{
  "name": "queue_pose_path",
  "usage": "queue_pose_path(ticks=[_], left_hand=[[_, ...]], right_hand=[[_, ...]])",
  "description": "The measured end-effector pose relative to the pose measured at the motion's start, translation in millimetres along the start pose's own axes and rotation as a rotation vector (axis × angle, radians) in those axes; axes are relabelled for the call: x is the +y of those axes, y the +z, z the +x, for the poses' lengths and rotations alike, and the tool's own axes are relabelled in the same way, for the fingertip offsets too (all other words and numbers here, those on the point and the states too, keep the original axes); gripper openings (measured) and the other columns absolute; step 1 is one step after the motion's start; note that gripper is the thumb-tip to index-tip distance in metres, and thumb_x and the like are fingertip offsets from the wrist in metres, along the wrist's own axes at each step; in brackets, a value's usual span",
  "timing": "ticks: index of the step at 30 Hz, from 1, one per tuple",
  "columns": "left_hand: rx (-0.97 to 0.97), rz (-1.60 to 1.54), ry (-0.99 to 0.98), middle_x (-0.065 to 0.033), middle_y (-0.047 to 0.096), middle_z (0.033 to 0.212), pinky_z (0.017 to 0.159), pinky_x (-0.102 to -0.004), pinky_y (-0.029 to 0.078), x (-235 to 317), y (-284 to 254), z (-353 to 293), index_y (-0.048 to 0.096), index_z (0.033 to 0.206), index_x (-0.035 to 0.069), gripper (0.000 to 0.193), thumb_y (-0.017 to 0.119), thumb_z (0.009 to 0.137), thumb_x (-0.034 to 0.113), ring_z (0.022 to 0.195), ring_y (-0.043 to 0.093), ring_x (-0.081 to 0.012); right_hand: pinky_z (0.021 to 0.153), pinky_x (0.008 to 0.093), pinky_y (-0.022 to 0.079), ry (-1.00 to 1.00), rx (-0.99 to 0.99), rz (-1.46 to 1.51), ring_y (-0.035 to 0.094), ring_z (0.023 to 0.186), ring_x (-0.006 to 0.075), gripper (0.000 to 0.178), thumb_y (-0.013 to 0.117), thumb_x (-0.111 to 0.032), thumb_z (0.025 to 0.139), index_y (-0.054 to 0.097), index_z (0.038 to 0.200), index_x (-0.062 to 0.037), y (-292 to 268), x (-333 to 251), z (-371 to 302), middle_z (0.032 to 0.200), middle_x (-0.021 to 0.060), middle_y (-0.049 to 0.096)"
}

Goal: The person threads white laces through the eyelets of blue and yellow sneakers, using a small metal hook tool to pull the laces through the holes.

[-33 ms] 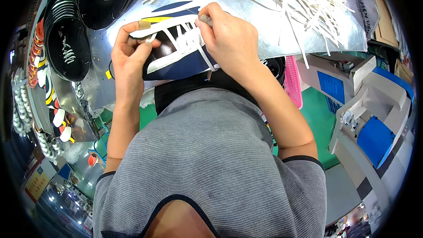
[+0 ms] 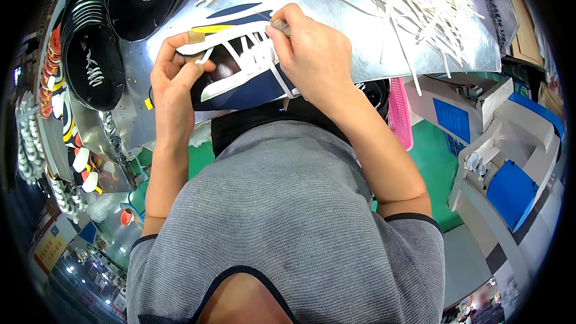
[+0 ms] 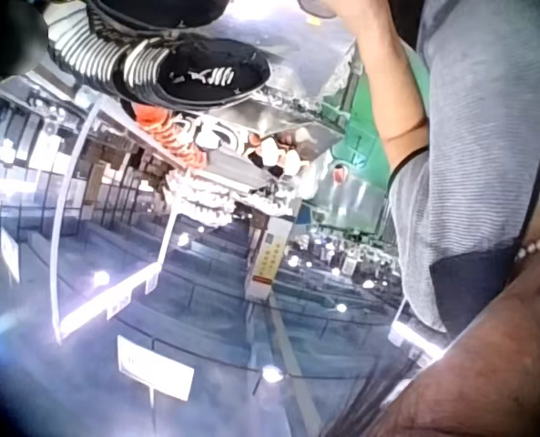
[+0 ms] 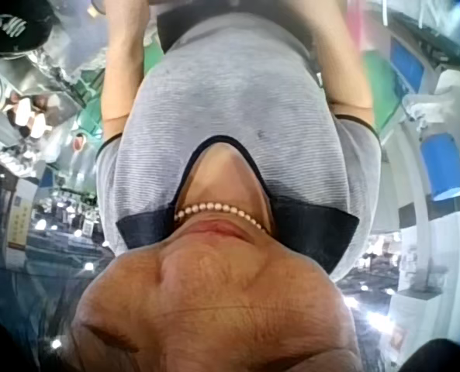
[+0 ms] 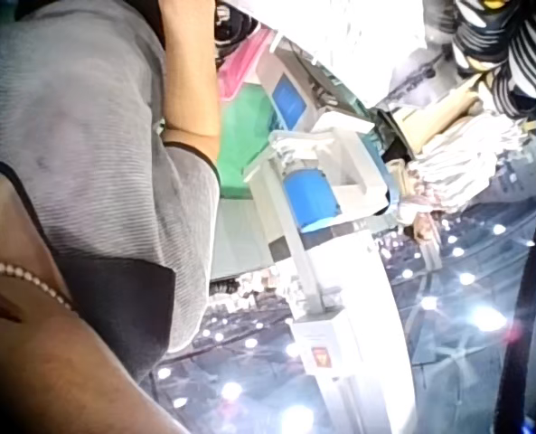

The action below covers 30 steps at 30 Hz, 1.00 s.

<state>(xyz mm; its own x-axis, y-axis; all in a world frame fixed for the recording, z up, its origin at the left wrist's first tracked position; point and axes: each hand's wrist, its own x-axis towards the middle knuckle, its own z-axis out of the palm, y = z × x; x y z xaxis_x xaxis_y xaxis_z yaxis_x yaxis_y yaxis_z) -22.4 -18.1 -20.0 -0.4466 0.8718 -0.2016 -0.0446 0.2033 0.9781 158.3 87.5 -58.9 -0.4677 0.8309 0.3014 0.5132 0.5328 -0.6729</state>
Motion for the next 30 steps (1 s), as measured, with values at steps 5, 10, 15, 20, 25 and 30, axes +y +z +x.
queue_pose_path(ticks=[5, 10, 15, 20, 25, 30], left_hand=[[-0.025, 0.172, -0.054, -0.0144, 0.07, 0.103, 0.083, -0.0271, 0.052, 16.8, -7.3, -17.9, 0.05, 0.132, -0.002, 0.048, 0.069, 0.09, 0.012, 0.098, 0.066, -0.0197], [-0.174, 0.909, 0.458, -0.0137, 0.069, 0.104, 0.082, -0.0377, 0.049, 23.6, 3.7, -44.1, 0.058, 0.12, 0.002, 0.051, 0.081, 0.079, 0.022, 0.099, 0.066, -0.0295], [0.023, 0.806, 0.447, -0.0122, 0.07, 0.083, 0.064, -0.0384, 0.052, -0.2, 19.2, -10.0, 0.06, 0.092, 0.005, 0.021, 0.076, 0.08, 0.01, 0.072, 0.068, -0.0318], [0.098, 0.774, 0.64, -0.0143, 0.068, 0.083, 0.067, -0.0381, 0.051, 6.6, 14.6, 5.9, 0.061, 0.094, 0.001, 0.018, 0.074, 0.082, 0.004, 0.076, 0.067, -0.0325], [-0.08, 0.719, 0.834, -0.0131, 0.066, 0.08, 0.063, -0.039, 0.049, 23.1, 22.4, -8.0, 0.061, 0.092, 0.002, 0.018, 0.074, 0.08, 0.001, 0.071, 0.064, -0.0323], [-0.017, 0.733, 0.853, -0.0119, 0.067, 0.082, 0.064, -0.0381, 0.051, 32.1, 15.8, -9.6, 0.061, 0.095, 0.002, 0.02, 0.075, 0.079, 0.002, 0.072, 0.065, -0.0313]], right_hand=[[0.052, 0.0321, 0.048, 0.139, -0.007, 0.328, 0.064, 0.055, 0.0227, 0.022, 0.074, -0.03, 0.087, 0.067, 0.092, -0.0098, -9.4, 8.4, 0.8, 0.061, 0.0066, 0.063], [0.057, 0.0412, 0.05, 0.087, -0.4, -0.017, 0.067, 0.063, 0.028, 0.022, 0.075, -0.029, 0.082, 0.066, 0.087, -0.0101, -25.1, -9.2, -36.8, 0.064, 0.008, 0.066], [0.054, 0.0346, 0.048, -0.065, -0.221, -0.037, 0.063, 0.057, 0.025, 0.011, 0.075, -0.014, 0.077, 0.066, 0.083, -0.0115, -54.0, -39.2, -30.7, 0.07, 0.0065, 0.065], [0.062, 0.0265, 0.05, 0.011, -0.529, 0.274, 0.066, 0.066, 0.0114, 0.013, 0.07, -0.005, 0.083, 0.072, 0.095, -0.0075, -71.5, -25.8, -59.0, 0.075, 0.0055, 0.069], [0.06, 0.0247, 0.045, 0.245, -0.194, 0.564, 0.055, 0.065, 0.0084, 0.021, 0.073, -0.02, 0.09, 0.07, 0.094, 0.0011, -26.7, -12.9, -7.6, 0.071, 0.0034, 0.063], [0.068, 0.0217, 0.044, 0.363, -0.576, 0.747, 0.052, 0.074, 0.0038, 0.015, 0.07, -0.017, 0.092, 0.068, 0.093, -0.0021, -37.7, -28.3, -10.8, 0.079, -0.0051, 0.061]])
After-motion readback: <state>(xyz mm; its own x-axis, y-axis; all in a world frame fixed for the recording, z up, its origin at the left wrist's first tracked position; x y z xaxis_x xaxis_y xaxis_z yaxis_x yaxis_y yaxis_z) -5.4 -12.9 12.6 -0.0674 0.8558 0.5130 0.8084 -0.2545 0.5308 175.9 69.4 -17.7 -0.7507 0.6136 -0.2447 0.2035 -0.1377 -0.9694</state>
